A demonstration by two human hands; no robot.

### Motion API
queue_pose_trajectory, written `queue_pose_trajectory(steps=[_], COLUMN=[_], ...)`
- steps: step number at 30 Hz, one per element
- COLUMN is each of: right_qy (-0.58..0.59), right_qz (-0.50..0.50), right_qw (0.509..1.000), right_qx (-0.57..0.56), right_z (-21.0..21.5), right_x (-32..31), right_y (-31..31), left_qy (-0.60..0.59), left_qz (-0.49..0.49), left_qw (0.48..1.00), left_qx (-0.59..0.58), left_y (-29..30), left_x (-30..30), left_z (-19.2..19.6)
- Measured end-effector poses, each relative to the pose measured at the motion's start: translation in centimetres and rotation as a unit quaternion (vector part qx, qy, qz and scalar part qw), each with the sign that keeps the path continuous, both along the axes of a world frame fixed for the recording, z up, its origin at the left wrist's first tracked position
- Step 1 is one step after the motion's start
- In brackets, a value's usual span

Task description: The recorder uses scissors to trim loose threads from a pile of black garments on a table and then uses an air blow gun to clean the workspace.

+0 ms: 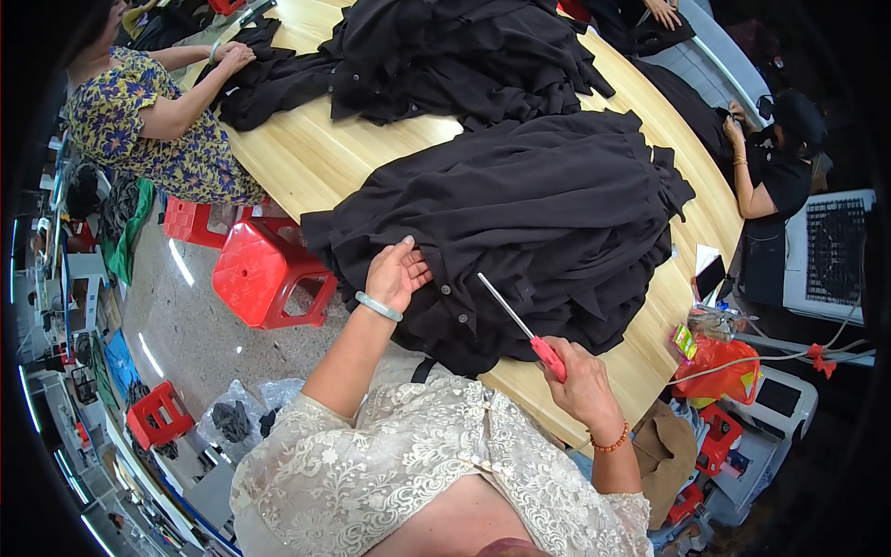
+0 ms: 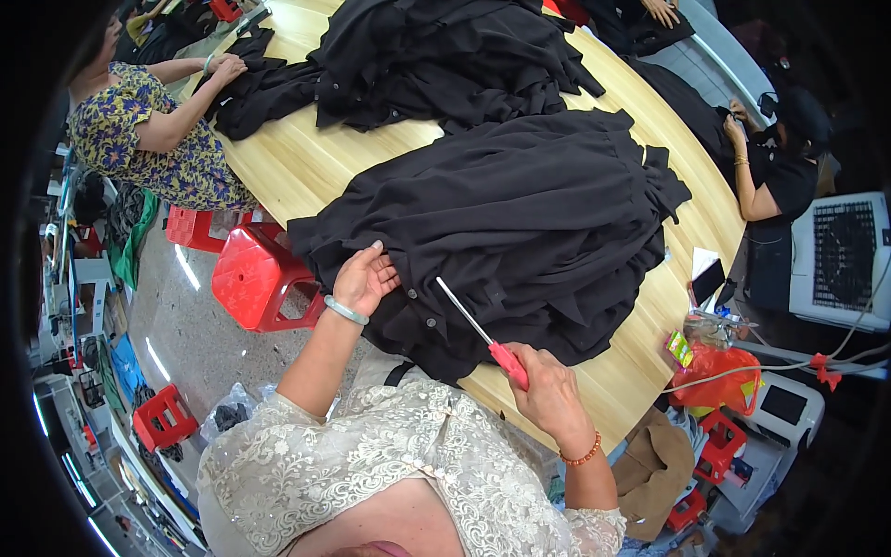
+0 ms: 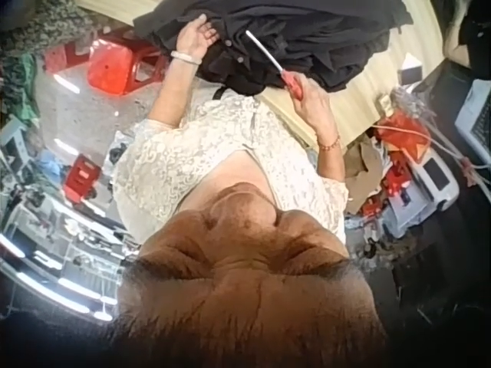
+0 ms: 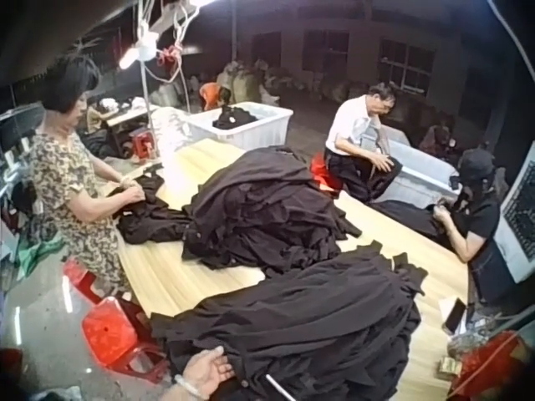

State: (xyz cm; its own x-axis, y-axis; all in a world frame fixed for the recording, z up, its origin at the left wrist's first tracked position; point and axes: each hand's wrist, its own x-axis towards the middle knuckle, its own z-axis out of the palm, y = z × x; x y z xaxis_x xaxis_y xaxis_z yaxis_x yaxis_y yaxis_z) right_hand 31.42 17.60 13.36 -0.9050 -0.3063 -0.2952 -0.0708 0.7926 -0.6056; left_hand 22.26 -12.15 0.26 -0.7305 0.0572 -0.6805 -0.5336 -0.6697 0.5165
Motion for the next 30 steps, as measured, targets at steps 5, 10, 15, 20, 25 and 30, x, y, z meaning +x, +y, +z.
queue_pose_trajectory(steps=[5,10,15,20,25,30], right_qy=[0.008,-0.043,-0.111,-0.085,0.044,0.033], right_qz=[0.058,0.078,0.005,-0.017,-0.066,-0.133], right_qw=[0.998,0.996,0.993,0.995,0.997,0.99], right_qx=[-0.001,-0.001,0.036,0.053,-0.016,-0.019], right_z=[-0.1,0.6,0.9,0.4,0.0,-0.3], right_x=[-0.8,-1.2,-0.1,-3.0,-10.4,-17.3], right_y=[-1.8,-1.4,2.2,1.8,1.3,6.8], left_qy=[0.113,0.266,0.454,0.52,0.557,0.469], left_qz=[0.034,0.055,0.018,0.01,-0.029,0.097], left_qw=[0.991,0.959,0.885,0.8,0.776,0.839], left_qx=[-0.059,-0.078,-0.105,-0.299,-0.294,-0.26], left_y=[1.7,0.3,-0.7,-1.3,-5.6,-6.2], left_x=[1.4,2.1,2.0,3.6,4.5,-0.5], left_z=[0.6,2.0,8.3,13.4,13.8,17.0])
